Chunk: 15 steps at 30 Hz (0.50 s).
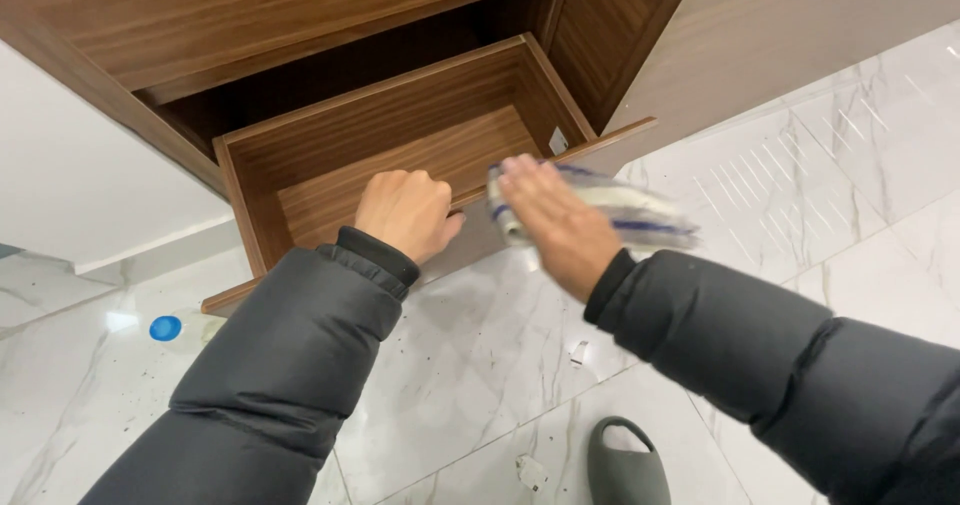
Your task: The person cleans the inside of a wooden drawer using a cloth. They wipe the bottom and sides of the drawer, then pick up a plastic bottle from the floor and pour liquid onto the cloth to continue cleaning the drawer's interior and front edge.
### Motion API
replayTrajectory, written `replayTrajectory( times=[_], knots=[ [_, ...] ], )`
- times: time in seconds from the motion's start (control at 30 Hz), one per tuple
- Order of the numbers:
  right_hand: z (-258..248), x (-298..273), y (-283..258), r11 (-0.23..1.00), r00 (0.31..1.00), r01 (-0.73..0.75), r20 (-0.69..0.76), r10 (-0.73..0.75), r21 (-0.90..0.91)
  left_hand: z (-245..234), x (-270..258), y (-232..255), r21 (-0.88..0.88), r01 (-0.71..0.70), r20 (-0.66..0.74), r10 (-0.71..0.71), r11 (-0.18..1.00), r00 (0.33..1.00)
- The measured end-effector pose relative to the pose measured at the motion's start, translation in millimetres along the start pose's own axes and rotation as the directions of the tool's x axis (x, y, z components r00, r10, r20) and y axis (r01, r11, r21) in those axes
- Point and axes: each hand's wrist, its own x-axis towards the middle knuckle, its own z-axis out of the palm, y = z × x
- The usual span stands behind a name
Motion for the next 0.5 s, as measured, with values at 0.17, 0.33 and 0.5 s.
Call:
replayTrajectory(
  times=[0.17, 0.33, 0.5],
  knots=[
    [-11, -10, 46, 1.000, 1.000, 0.019, -0.004, -0.019, -0.014, -11, -4, 19, 0.023, 0.078, 0.026, -0.079, 0.997, 0.997],
    [-6, -41, 137, 0.989, 0.996, -0.087, 0.023, 0.091, -0.121, -17, -20, 29, -0.138, 0.097, 0.050, -0.091, 0.986, 0.995],
    [0, 9, 15, 0.998, 0.999, 0.049, -0.025, -0.048, 0.032, 0, -7, 31, -0.057, 0.115, -0.023, -0.116, 0.992, 0.993]
  ],
)
